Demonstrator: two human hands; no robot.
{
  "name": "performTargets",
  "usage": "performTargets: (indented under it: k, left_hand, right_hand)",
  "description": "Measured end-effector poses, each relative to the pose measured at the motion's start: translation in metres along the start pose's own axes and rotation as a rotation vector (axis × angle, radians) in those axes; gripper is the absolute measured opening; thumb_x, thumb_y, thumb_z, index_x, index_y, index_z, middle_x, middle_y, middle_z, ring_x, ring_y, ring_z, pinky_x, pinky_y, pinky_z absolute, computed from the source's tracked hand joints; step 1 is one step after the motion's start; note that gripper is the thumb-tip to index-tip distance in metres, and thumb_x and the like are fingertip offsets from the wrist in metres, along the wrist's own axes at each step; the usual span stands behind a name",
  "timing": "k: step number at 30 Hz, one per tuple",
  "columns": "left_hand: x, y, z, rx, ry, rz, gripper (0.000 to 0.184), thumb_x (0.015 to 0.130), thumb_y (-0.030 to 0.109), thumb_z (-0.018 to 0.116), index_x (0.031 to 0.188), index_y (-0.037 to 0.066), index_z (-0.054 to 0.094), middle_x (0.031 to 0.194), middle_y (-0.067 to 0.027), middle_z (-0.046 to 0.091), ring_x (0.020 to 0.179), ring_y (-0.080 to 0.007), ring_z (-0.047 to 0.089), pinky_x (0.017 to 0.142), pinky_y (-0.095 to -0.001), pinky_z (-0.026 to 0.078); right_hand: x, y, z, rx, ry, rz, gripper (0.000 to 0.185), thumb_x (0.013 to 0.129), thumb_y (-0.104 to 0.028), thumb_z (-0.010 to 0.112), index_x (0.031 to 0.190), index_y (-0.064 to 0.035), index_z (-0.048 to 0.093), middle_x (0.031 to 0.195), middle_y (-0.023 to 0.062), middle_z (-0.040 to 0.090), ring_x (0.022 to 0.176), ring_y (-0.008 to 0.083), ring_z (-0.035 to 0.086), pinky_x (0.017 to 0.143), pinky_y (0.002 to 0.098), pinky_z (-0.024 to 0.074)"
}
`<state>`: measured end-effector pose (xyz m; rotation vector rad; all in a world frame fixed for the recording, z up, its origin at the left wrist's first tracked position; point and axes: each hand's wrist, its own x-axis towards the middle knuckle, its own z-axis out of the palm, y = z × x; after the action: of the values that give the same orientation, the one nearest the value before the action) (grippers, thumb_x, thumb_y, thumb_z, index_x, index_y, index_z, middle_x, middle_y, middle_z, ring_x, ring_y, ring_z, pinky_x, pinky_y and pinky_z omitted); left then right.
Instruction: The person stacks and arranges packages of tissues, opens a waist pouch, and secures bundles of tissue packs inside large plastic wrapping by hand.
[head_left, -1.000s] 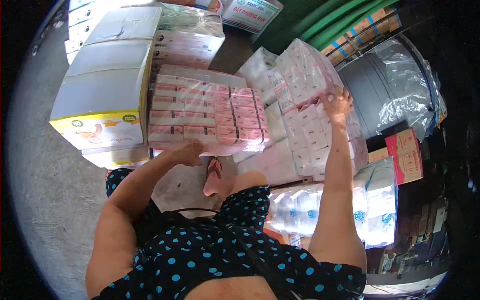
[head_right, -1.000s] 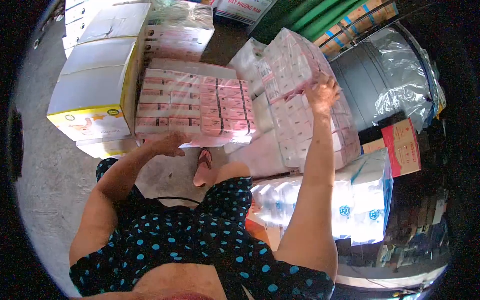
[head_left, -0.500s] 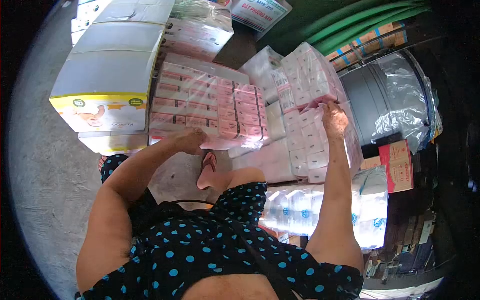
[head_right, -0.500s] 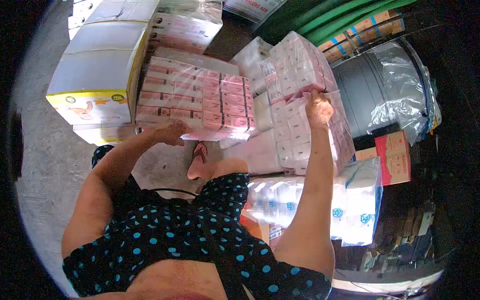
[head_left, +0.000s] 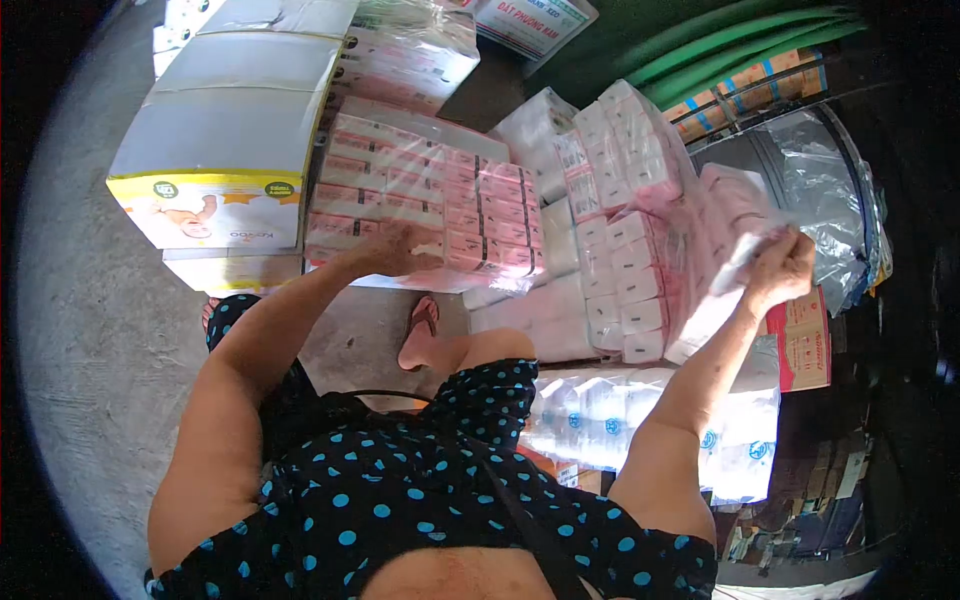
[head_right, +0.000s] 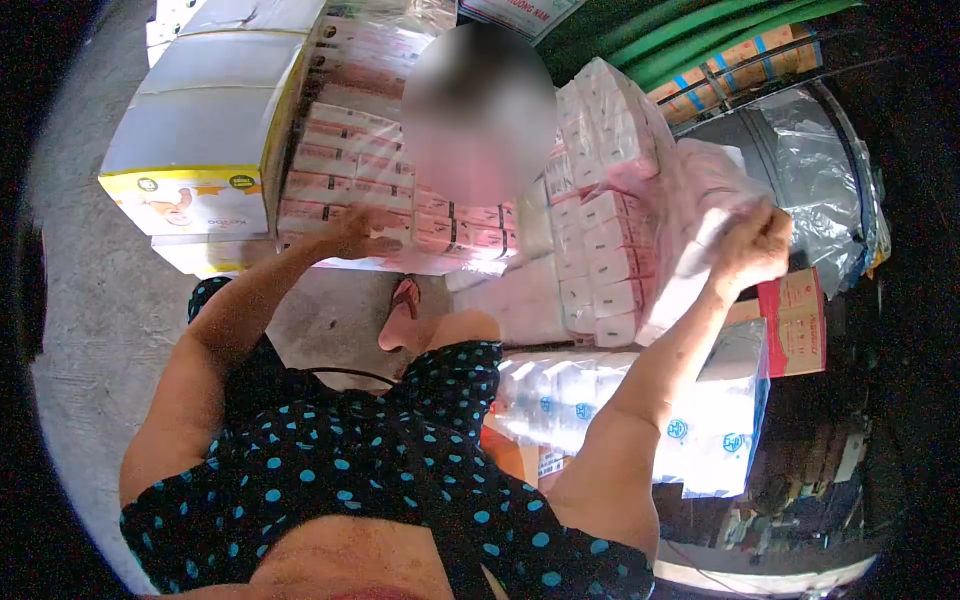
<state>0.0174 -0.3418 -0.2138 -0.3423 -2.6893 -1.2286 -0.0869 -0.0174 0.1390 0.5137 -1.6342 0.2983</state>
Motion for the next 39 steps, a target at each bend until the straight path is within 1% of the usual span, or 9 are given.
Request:
performTargets:
  k: [6,13,22,24,26,30,32,35,39]
  left_hand:
    - [0.006,0.021,-0.014,-0.924,0.043,-0.42,0.058,0.081,0.054,0.048,0.11,0.004,0.054,0.095,-0.0173,0.06,0.086,-0.0316,0.059,0.071,-0.0406,0.05]
    - [0.002,0.027,-0.028,-1.778,-0.547,-0.087,0.071,0.082,0.062,0.03,0.119,0.004,0.046,0.096,-0.0128,0.061,0.079,-0.0275,0.061,0.072,-0.0404,0.05]
    - [-0.013,0.014,-0.043,-1.828,-0.247,-0.351,0.07,0.079,0.064,0.038,0.11,0.002,0.05,0.097,-0.0154,0.059,0.09,-0.0273,0.058,0.078,-0.0367,0.048]
    - [0.0,0.0,-0.047,-1.162,0.484,0.032,0.052,0.085,0.047,0.043,0.117,0.006,0.047,0.108,-0.011,0.055,0.099,-0.0218,0.054,0.081,-0.036,0.047]
    - [0.019,-0.046,-0.054,-1.505,0.554,-0.059,0.047,0.087,0.041,0.041,0.119,0.007,0.046,0.112,-0.0086,0.053,0.105,-0.0195,0.05,0.084,-0.0363,0.046]
    - [0.016,-0.044,-0.057,-1.626,0.625,-0.09,0.042,0.09,0.034,0.035,0.121,0.008,0.045,0.117,-0.0073,0.051,0.113,-0.0174,0.044,0.089,-0.0344,0.042]
    - [0.016,-0.057,-0.047,-1.514,0.621,-0.068,0.042,0.09,0.034,0.033,0.12,0.008,0.045,0.117,-0.0079,0.051,0.115,-0.0175,0.043,0.09,-0.0332,0.042]
    - [0.017,-0.127,-0.004,0.364,0.653,-0.113,0.045,0.09,0.035,0.03,0.119,0.004,0.046,0.117,-0.013,0.051,0.113,-0.0228,0.045,0.092,-0.0338,0.039]
    - [0.004,-0.122,-0.003,-0.257,0.715,-0.119,0.047,0.09,0.035,0.03,0.12,0.002,0.045,0.116,-0.0189,0.05,0.109,-0.0293,0.047,0.094,-0.0383,0.035]
  right_hand:
    - [0.035,-0.008,-0.047,0.393,0.296,0.201,0.01,0.077,-0.014,0.061,0.074,-0.0042,0.063,0.069,0.0054,0.062,0.063,0.0133,0.058,0.058,0.027,0.0472]
    - [-0.002,-0.034,0.036,0.741,0.027,0.057,0.017,0.077,-0.017,0.059,0.086,-0.0028,0.059,0.085,0.0068,0.062,0.074,0.0134,0.058,0.07,0.0273,0.0474]
    - [-0.018,-0.154,0.13,1.392,-0.712,0.279,0.014,0.078,-0.006,0.052,0.087,-0.0005,0.061,0.106,0.0114,0.059,0.09,0.0217,0.058,0.082,0.0314,0.0445]
    - [-0.027,-0.158,0.13,1.372,-0.718,0.143,0.015,0.078,-0.004,0.051,0.088,-0.0011,0.061,0.108,0.0118,0.057,0.093,0.0222,0.057,0.084,0.0318,0.0431]
    - [-0.043,-0.16,0.128,1.296,-0.718,-0.138,0.017,0.077,-0.001,0.049,0.089,-0.0023,0.061,0.113,0.0127,0.055,0.097,0.0233,0.054,0.088,0.0326,0.0404]
    - [-0.179,-0.115,0.133,1.339,-0.84,0.379,0.033,0.077,0.002,0.045,0.108,-0.0065,0.054,0.12,0.0122,0.049,0.108,0.0245,0.048,0.091,0.0348,0.0384]
    - [-0.242,-0.099,0.119,0.445,-0.764,-0.178,0.038,0.078,-0.003,0.046,0.116,-0.006,0.047,0.118,0.0114,0.05,0.107,0.0227,0.049,0.088,0.0317,0.0401]
    - [-0.303,-0.094,0.104,0.642,-1.037,0.293,0.037,0.08,-0.007,0.047,0.116,-0.0056,0.045,0.115,0.0104,0.051,0.097,0.0212,0.054,0.078,0.0278,0.0436]
    - [-0.322,-0.113,0.077,2.381,-0.804,1.179,0.035,0.08,-0.005,0.045,0.115,-0.0051,0.048,0.112,0.0101,0.053,0.091,0.0184,0.055,0.072,0.0268,0.0429]
